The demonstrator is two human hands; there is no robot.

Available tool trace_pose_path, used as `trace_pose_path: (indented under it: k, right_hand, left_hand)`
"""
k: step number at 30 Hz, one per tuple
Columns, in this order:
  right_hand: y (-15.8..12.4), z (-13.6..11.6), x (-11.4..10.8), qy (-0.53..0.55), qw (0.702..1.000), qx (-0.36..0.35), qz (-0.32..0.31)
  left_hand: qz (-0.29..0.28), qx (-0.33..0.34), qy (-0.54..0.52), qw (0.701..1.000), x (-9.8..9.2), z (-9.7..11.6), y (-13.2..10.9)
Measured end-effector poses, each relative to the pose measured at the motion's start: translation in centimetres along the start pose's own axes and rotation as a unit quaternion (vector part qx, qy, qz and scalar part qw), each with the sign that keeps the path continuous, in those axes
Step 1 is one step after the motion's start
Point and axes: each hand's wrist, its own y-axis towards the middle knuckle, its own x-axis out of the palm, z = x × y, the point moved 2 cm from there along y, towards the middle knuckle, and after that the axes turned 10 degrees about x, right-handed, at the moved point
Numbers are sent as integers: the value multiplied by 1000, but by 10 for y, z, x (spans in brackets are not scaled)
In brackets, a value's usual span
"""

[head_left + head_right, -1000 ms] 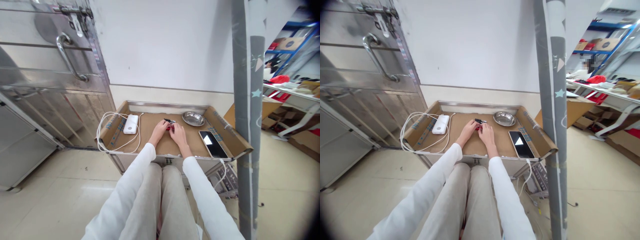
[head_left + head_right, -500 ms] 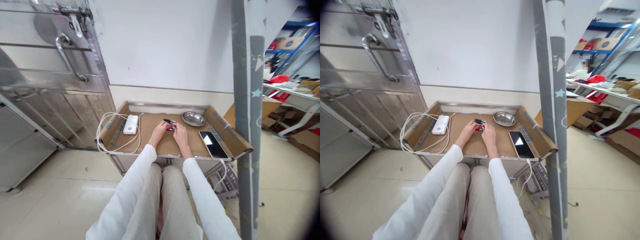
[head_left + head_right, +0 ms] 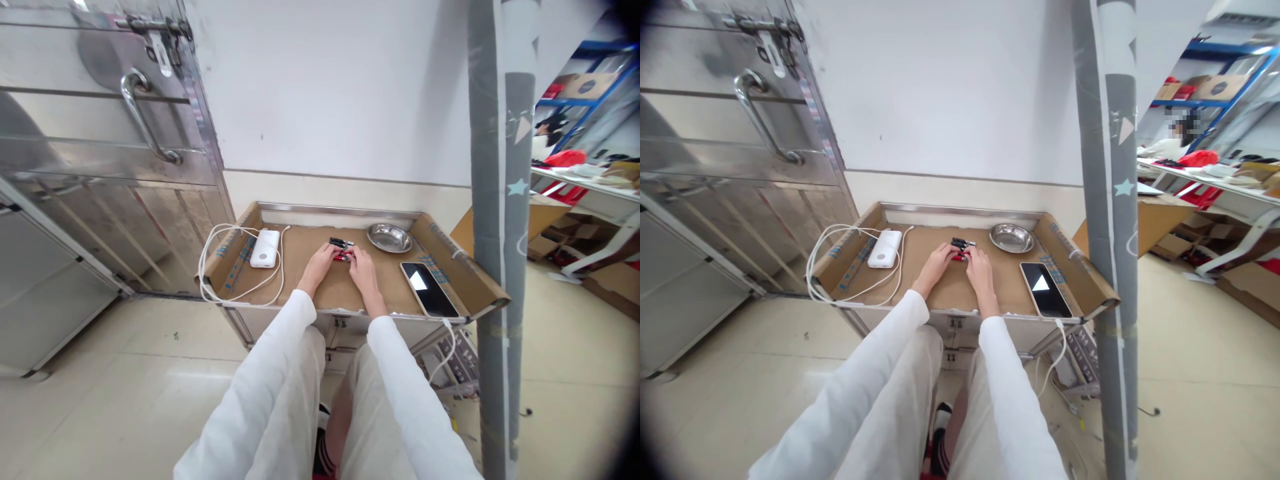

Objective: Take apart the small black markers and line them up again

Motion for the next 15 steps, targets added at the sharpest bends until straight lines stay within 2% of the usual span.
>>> trace_pose_path:
  k: [4,8,12,15]
  right_hand:
    - [0,-1,1,1,1000,-13,-18]
    - [1,1,4,-6,1000,-27,1]
    - [1,5,5,-6,999,-31,42]
    - [0,8,2,4,997,0,80]
  left_hand:
    - [-6,26,-34,999,2,1,0]
    - [-20,29,-41,999,6,0,-2]
    - [-9,15,24,1000,6,2,-4]
    - [-52,38,77,995,5,7,-5]
